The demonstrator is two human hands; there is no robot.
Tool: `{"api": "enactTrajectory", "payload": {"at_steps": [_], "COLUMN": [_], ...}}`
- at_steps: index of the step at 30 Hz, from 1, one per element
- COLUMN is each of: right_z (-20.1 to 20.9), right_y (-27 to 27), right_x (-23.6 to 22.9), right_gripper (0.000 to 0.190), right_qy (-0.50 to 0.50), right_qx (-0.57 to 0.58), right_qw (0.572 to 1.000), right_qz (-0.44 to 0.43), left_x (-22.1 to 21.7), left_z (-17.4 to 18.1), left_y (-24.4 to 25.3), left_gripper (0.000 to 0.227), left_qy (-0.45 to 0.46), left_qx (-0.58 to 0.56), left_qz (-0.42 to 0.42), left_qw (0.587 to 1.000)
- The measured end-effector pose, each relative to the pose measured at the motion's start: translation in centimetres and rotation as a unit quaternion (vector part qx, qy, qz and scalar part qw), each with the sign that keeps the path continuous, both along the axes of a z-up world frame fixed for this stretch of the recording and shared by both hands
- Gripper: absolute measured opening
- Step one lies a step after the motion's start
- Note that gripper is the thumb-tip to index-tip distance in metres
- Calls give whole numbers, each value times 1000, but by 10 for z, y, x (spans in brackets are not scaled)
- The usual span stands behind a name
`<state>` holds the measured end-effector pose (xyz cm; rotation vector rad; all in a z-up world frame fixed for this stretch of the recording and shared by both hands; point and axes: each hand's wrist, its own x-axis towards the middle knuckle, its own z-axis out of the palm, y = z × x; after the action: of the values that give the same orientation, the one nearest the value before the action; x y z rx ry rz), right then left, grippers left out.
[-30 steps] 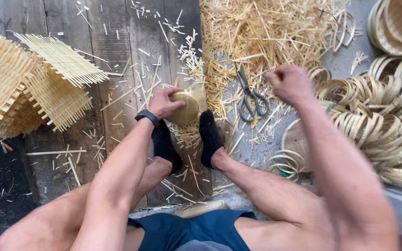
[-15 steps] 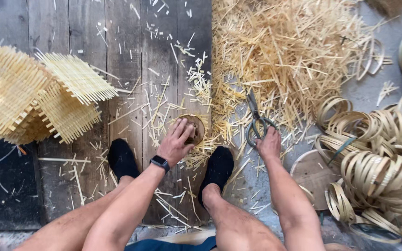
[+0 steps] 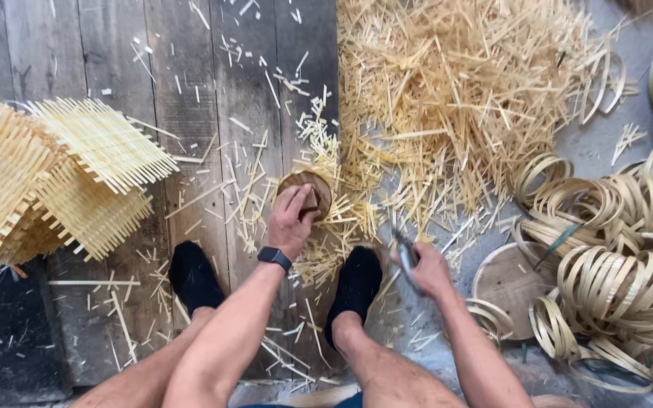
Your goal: The person weaves bamboo strips into a basket base, using shears to trim the excess strips and pressing the strips together by hand.
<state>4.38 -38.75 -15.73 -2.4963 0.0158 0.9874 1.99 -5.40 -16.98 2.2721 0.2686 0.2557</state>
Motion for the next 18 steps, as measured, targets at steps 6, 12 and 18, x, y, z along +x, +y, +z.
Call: {"api": "enactTrajectory", "payload": {"at_steps": [6, 12, 18], "right_z": [21, 18, -6], "right_y": [29, 65, 42], "right_x": [8, 26, 47], "right_gripper": [59, 43, 29], "right_qy": [8, -145, -207], "right_qx": [54, -21, -92], "right_qw": [998, 982, 952], "right_qz": [35, 120, 205], "left_x": [-8, -4, -1], "left_z": [-6, 8, 17], "left_y": [-13, -12, -39], "left_gripper": [58, 64, 64], "left_qy": [-31, -1, 112], "left_qx": [-35, -7, 19], "left_qz": [-43, -96, -6], "left_qw": [998, 995, 994]}}
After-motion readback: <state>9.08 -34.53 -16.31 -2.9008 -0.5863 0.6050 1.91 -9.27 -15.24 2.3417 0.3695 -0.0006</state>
